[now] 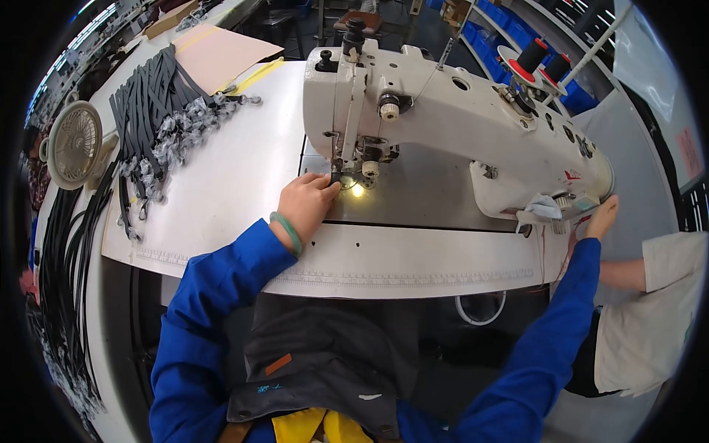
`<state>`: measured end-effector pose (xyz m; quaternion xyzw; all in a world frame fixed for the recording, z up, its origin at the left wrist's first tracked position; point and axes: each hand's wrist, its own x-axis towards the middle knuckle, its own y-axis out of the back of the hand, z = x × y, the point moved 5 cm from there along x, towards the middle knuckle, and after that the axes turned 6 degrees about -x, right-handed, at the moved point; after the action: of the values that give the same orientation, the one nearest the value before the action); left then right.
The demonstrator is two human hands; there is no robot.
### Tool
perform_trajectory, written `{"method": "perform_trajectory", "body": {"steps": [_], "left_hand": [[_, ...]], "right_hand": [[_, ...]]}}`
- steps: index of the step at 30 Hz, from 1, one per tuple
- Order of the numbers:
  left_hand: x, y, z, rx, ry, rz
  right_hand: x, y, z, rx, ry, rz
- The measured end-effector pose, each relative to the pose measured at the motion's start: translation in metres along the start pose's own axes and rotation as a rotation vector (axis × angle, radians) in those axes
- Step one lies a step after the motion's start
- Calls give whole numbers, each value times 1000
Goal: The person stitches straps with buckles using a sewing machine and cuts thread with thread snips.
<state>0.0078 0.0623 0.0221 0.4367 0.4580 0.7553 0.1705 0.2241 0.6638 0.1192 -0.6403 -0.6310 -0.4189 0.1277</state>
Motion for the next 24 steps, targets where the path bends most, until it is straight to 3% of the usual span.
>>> {"method": "perform_trajectory", "body": {"steps": [1,4,7,13,16,19,24], "left_hand": [[0,0,-1,-16,-6,0],[0,-3,-3,-31,-9,15],[1,-3,-4,-35,-7,14],[1,-5,-8,-71,-14,15],[0,-9,-8,-71,-10,27],[3,-4,-7,-46,9,-38],[1,-2,-7,-61,5,-3]], "right_hand": [[12,4,-10,-93,138,32],[49,-8,-10,-204,211,-133],[67,-10,7,-409,-144,-443],[46,-8,27,-214,-145,-310],[12,-16,59,30,-36,-17],[14,-15,48,153,-195,-124],[37,-12,5,-75,5,-132]]}}
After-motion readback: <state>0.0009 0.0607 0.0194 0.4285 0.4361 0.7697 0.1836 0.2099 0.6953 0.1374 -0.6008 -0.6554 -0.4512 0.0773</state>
